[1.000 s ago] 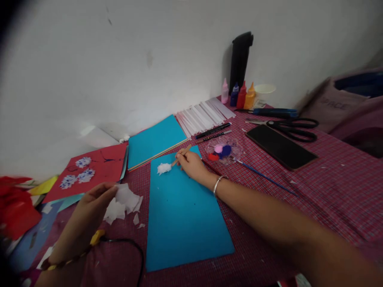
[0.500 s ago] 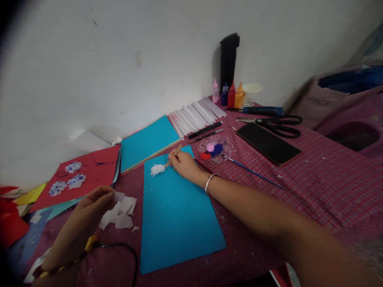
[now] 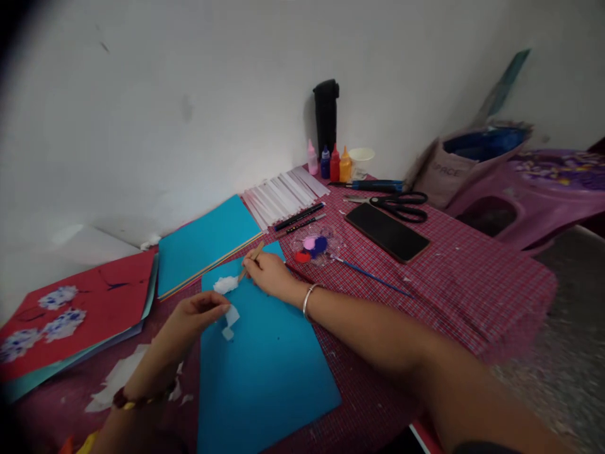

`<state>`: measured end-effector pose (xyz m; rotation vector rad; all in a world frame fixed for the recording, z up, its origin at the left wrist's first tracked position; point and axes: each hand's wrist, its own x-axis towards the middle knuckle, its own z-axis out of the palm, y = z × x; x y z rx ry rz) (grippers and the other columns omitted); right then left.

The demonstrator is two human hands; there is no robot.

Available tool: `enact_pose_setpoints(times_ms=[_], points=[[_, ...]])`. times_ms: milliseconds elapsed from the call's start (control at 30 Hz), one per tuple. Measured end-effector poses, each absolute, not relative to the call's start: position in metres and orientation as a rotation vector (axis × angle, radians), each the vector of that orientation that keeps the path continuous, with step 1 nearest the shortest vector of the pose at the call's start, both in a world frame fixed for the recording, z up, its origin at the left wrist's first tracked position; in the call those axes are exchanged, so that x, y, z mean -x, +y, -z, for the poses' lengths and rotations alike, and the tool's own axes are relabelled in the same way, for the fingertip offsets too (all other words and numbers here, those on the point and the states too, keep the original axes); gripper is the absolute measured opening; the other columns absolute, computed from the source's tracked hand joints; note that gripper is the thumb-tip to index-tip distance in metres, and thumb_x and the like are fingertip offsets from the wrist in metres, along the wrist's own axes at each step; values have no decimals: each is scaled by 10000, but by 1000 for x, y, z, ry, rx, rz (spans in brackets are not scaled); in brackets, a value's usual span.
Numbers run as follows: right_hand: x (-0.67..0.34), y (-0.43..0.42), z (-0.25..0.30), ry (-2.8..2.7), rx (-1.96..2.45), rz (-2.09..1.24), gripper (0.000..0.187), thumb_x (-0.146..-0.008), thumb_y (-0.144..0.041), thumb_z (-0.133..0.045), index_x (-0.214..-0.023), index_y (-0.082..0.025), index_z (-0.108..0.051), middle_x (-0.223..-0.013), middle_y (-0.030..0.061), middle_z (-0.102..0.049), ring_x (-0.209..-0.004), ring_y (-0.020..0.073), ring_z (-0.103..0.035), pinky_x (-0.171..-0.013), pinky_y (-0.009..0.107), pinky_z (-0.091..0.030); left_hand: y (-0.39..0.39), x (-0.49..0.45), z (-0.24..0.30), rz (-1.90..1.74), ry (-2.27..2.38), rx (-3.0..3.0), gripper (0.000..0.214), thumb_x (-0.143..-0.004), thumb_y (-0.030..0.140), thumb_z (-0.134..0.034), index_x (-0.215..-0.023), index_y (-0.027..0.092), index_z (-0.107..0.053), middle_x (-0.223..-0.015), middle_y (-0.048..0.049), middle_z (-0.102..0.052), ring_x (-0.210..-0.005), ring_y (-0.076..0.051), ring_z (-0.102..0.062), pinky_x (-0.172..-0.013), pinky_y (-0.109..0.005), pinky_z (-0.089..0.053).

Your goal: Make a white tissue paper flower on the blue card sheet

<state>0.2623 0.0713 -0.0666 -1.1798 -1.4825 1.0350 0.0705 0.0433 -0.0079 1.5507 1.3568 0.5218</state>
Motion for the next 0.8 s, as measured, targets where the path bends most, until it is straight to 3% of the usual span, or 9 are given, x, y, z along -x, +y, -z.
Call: enact_pose_setpoints(times_ms=[300, 533, 667, 800], points=[[-263, 72, 66, -1447, 1180, -1061, 143, -910, -234, -431, -849, -166, -541, -700, -1, -603, -523, 89, -532, -505, 197, -388, 59, -64, 24, -681, 1512, -1581, 224, -621, 364, -701, -681, 155, -647, -630, -1, -619, -603, -143, -546, -563, -238, -406], [-267, 63, 54, -1268, 1127, -1126, 140, -897, -228, -414, -780, -185, -477, -570, -44, -482, -477, 95, -472, -452, 191, -365, 46, -64, 11, -667, 1434, -1582, 196, -661, 349, -673, -674, 163, -611, -610, 18, -557, -564, -115, -488, -528, -216, -366], [-267, 57, 44, -1418, 1070, -1227, 247, -904, -206, -377, -679, -171, -474, -577, -31, -496, -487, 83, -469, -469, 186, -365, 39, -71, 7, -539, 1344, -1554, 205, -655, 355, -671, -661, 162, -601, -584, 25, -538, -539, -109, -466, -516, -217, -352], [-260, 50, 33, -1646, 993, -1383, 187, -896, -233, -424, -762, -162, -534, -552, -52, -472, -473, 77, -412, -459, 183, -323, 35, -74, -2, -639, 1339, -1526, 196, -668, 340, -679, -677, 161, -599, -602, 32, -538, -553, -97, -455, -525, -210, -341]])
